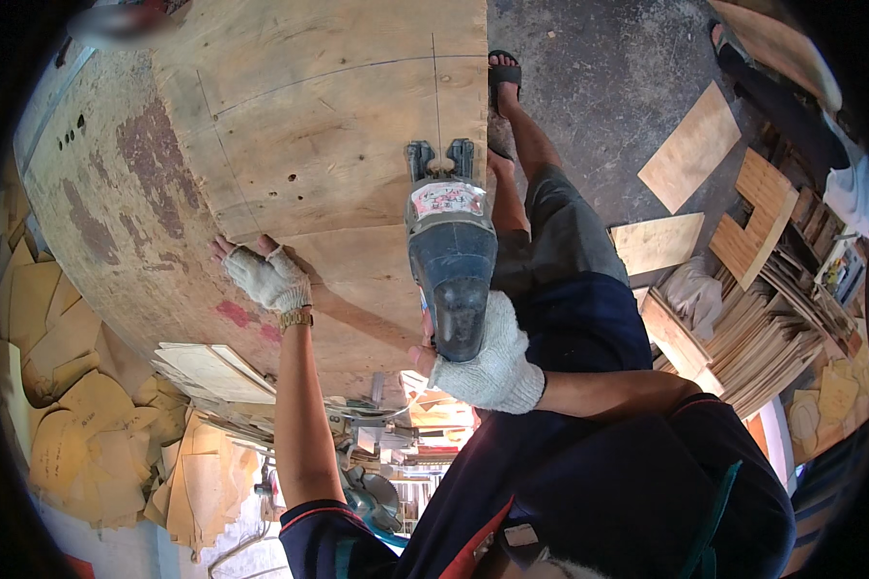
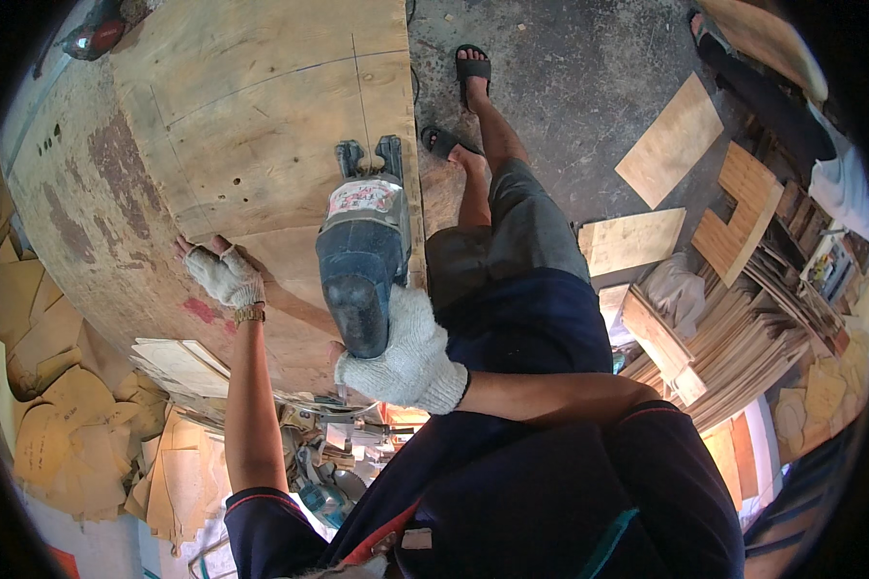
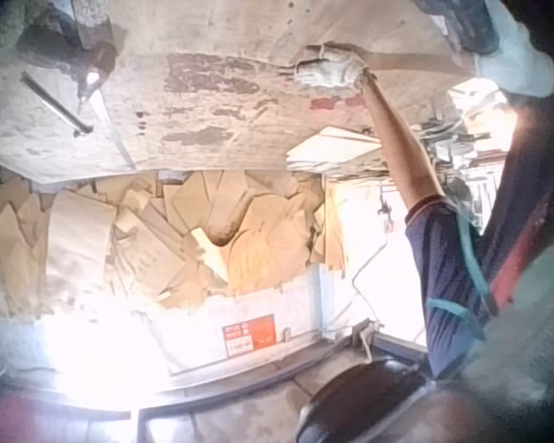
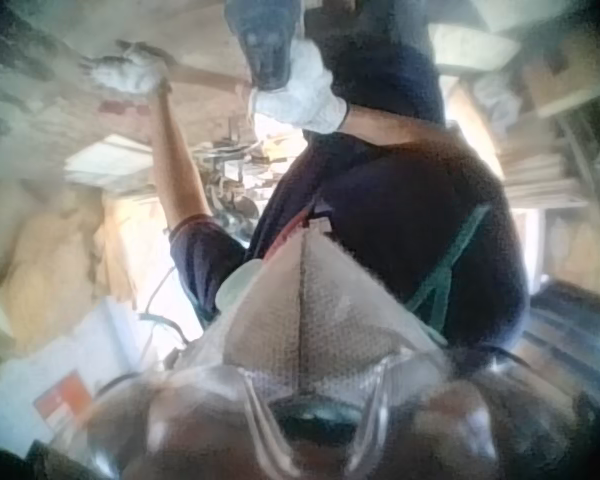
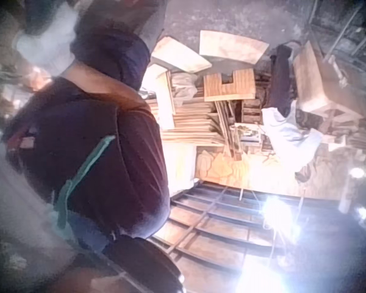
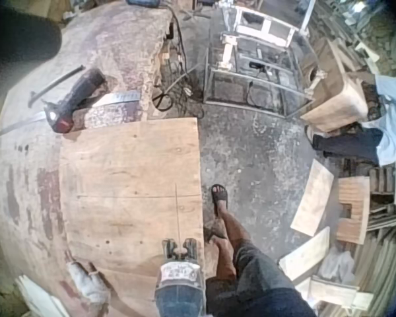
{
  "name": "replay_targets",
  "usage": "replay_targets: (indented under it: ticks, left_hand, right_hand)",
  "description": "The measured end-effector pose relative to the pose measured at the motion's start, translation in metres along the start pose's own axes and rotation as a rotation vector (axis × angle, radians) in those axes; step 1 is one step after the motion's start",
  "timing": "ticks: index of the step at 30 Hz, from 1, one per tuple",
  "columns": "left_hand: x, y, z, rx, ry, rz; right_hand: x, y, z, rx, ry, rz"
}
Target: The person drills holes into a large wooden board using a cordless drill, then sands the surface with a handheld electric sander. The person repositions the board and continues sanding different areas.
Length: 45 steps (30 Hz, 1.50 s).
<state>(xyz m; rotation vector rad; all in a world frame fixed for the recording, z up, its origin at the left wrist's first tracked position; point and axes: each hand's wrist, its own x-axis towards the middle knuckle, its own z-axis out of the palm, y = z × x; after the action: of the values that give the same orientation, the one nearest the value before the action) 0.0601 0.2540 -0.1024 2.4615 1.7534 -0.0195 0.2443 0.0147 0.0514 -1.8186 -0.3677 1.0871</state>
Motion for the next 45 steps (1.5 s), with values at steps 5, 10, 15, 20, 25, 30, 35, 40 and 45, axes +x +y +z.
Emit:
replay_targets:
  ticks: [5, 10, 15, 20, 25, 30, 35, 40, 45]
  left_hand:
    - [0.000, 0.000, 0.000, -0.007, -0.006, -0.003]
    - [0.000, 0.003, 0.000, -0.007, -0.009, -0.002]
    - [0.000, -0.001, 0.001, 0.006, -0.004, -0.016]
    - [-0.002, 0.003, -0.001, 0.005, -0.010, -0.019]
    - [0.000, 0.006, -0.001, -0.028, 0.000, 0.001]
    - [-0.001, 0.003, -0.001, -0.020, 0.003, 0.008]
    - [-0.001, 0.001, -0.001, -0.003, -0.005, 0.002]
    - [-0.001, 0.002, 0.001, -0.010, 0.000, 0.002]
    - [0.000, -0.001, 0.001, -0.011, 0.005, 0.025]
  right_hand:
    - [0.001, 0.002, 0.000, 0.070, -0.015, 0.027]
    - [0.000, 0.004, 0.005, 0.125, 0.005, 0.054]
    - [0.005, -0.004, 0.001, 0.061, 0.001, 0.028]
    - [0.007, -0.003, -0.002, 0.100, -0.039, 0.069]
    - [0.007, 0.000, 0.010, 0.052, 0.123, 0.094]
    - [0.012, -0.011, -0.006, 0.019, -0.003, 0.029]
    - [0.014, -0.011, -0.006, -0.016, 0.001, 0.021]
    - [0.020, -0.017, -0.009, 0.038, -0.017, 0.065]
    - [0.017, -0.012, -0.006, -0.041, 0.017, 0.020]
